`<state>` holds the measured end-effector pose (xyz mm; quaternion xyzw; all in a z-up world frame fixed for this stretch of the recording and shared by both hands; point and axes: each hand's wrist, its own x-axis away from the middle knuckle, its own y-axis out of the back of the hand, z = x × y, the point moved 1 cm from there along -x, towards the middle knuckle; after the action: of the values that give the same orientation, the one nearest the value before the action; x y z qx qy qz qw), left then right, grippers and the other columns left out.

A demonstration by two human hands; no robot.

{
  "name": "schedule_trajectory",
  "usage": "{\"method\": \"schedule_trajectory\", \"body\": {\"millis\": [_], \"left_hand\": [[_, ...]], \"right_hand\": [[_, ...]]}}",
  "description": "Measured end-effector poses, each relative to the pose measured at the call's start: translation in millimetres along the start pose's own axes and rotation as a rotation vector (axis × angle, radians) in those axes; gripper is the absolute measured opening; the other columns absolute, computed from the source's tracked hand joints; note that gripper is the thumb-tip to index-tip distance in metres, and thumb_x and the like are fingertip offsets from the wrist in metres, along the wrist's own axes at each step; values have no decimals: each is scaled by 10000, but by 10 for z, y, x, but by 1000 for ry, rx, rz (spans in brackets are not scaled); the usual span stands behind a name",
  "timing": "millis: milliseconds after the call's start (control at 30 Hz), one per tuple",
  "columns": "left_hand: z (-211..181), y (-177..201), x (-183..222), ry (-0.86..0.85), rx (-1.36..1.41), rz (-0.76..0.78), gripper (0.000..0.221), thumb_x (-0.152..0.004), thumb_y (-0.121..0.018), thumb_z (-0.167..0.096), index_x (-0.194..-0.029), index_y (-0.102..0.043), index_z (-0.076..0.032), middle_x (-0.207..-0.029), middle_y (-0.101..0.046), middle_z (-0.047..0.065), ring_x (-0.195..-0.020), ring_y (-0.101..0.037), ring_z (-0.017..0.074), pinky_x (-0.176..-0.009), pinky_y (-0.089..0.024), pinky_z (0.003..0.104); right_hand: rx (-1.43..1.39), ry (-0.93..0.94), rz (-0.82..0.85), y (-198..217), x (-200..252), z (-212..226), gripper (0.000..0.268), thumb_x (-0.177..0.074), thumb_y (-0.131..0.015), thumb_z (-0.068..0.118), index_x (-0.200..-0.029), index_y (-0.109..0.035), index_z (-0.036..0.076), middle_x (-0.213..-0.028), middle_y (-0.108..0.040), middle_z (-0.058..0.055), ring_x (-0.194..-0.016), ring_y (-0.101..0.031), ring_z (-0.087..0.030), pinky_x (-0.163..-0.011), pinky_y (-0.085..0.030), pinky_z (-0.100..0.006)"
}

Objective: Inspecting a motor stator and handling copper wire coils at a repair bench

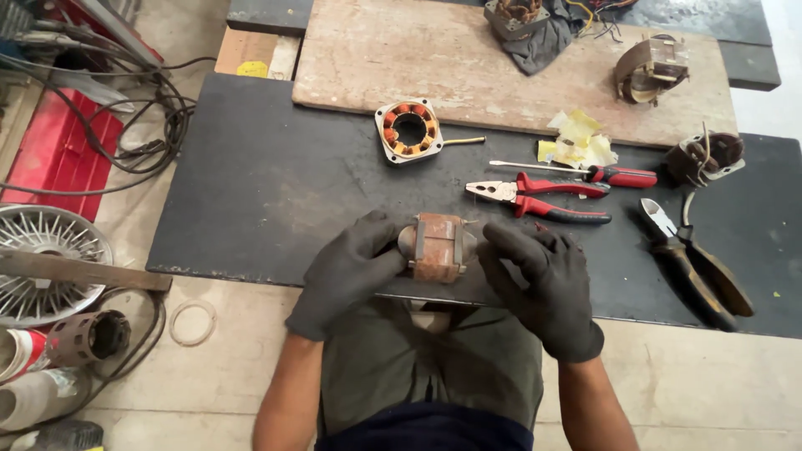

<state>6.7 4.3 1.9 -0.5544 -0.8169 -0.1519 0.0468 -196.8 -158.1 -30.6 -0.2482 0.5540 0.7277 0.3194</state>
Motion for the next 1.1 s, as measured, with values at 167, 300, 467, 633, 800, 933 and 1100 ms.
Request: {"method": "schedule_trajectory", "body": {"millis": [167, 300, 467, 633, 800, 933, 1100], "left_hand": [[101, 46, 149, 4, 122, -74, 213, -916, -662, -183, -1054, -761, -54, -924, -722, 138, -967, -647, 189, -946, -542, 417], [262, 19, 169, 115, 183, -198, 257, -984, -703, -298, -1014, -733, -44, -792, -711, 105, -814, -610, 91, -825, -574, 306], [175, -100, 154, 36, 357, -247, 466, -907, -779, -246, -1273, -659, 17, -935, -716, 132, -880, -680, 159, -803, -610, 357], [132, -158, 141, 6, 440, -321, 405, -880, -801, -152, -1229, -703, 30, -922, -763, 122, -810, -698, 138, -753, -620, 323], [167, -120, 0, 249, 160, -292, 264, -854, -813, -282, -1100, -804, -187, -954, -818, 13, -853, -755, 116, -848, -597, 303], [194, -127, -87, 347, -1, -195, 253, -820, -778, -363, -1067, -811, -321, -910, -800, -57, -876, -752, 101, -875, -570, 300], [103, -137, -202, 204, -113, -48, 294, -793, -662, -223, -1051, -802, -235, -934, -798, -8, -944, -752, 190, -966, -547, 347]], "right_hand": [[-77, -101, 42, -113, 180, 20, 596, -814, -813, 18, -1377, -616, 26, -739, -729, -70, -676, -657, -377, -655, -550, -483], [-153, -288, 142, -208, 237, 39, 925, -693, -883, 32, -1530, -491, 7, -815, -753, -145, -847, -686, -457, -823, -541, -550], [-190, -613, 267, -306, 247, 92, 925, -710, -833, 56, -1550, -448, 95, -964, -770, -229, -1027, -679, -482, -905, -501, -575], [-152, -574, 138, -432, 461, -52, 929, -653, -930, 198, -1514, -583, 201, -1115, -765, -138, -1096, -680, -384, -958, -510, -484], [-72, -455, 164, -137, 256, -3, 755, -759, -858, 145, -1469, -603, 176, -986, -771, -170, -925, -709, -411, -877, -544, -528], [-33, -443, 89, -85, 171, -36, 708, -844, -829, 135, -1493, -549, 167, -915, -804, 9, -678, -712, -206, -725, -546, -388], [4, -176, 106, -53, 45, -23, 572, -847, -839, 174, -1386, -655, 122, -861, -776, -57, -737, -722, -343, -750, -582, -500]]}}
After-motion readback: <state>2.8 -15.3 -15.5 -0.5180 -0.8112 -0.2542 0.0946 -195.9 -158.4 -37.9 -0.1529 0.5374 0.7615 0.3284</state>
